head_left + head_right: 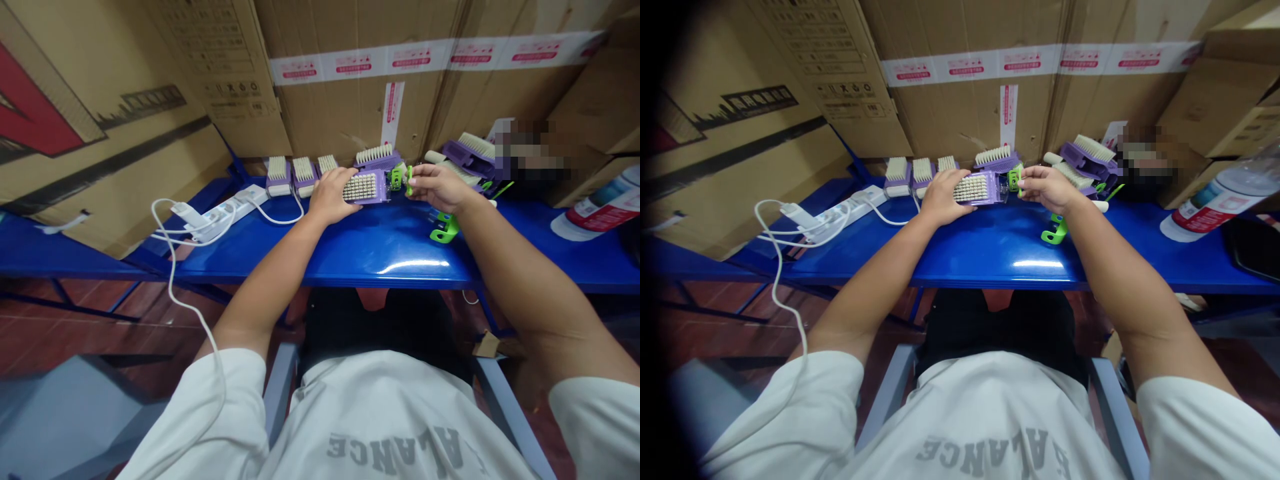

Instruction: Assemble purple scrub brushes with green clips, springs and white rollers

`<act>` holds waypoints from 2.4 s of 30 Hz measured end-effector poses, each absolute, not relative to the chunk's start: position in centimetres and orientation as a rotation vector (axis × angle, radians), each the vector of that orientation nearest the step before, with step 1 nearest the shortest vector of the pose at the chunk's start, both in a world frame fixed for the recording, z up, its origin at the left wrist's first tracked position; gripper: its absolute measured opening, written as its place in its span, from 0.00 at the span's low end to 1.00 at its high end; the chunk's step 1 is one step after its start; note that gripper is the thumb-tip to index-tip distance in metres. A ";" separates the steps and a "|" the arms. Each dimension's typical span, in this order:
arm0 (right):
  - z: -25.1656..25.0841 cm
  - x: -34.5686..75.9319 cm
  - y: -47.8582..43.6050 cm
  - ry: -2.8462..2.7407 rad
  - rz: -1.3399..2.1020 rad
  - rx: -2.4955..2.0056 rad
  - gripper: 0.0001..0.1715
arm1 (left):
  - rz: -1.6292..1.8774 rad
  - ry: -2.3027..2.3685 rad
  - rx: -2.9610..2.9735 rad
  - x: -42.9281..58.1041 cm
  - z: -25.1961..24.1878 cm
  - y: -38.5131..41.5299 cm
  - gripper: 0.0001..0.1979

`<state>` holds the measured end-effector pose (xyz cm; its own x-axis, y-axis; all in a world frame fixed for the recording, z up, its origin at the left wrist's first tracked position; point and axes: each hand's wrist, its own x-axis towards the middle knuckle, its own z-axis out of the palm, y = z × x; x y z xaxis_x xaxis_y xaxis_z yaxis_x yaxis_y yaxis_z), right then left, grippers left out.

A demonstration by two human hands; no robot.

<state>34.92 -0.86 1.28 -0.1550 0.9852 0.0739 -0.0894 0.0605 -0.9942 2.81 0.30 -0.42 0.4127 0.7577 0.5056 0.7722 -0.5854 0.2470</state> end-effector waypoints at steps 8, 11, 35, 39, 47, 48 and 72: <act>1.4 34.7 -1.0 -1.275 1.310 -1.031 0.27 | -0.921 -1.439 -2.637 2.9 -0.2 0.0 0.45; 1.6 34.7 -1.2 -1.263 1.318 -1.036 0.26 | -0.933 -1.436 -2.642 2.9 -0.2 0.1 0.45; 1.6 34.4 -1.3 -1.304 1.312 -1.038 0.30 | -0.930 -1.427 -2.645 3.2 -0.2 -0.2 0.45; 1.5 34.3 -1.3 -1.311 1.306 -1.048 0.29 | -0.940 -1.421 -2.652 3.2 -0.2 -0.1 0.45; 1.5 34.2 -1.4 -1.311 1.317 -1.044 0.28 | -0.934 -1.416 -2.662 3.2 -0.2 -0.1 0.44; 1.5 34.2 -1.4 -1.308 1.318 -1.044 0.28 | -0.935 -1.417 -2.661 3.2 -0.2 -0.2 0.44; 1.2 33.5 -1.5 -1.311 1.334 -1.056 0.30 | -0.920 -1.408 -2.666 3.5 -0.4 -0.3 0.45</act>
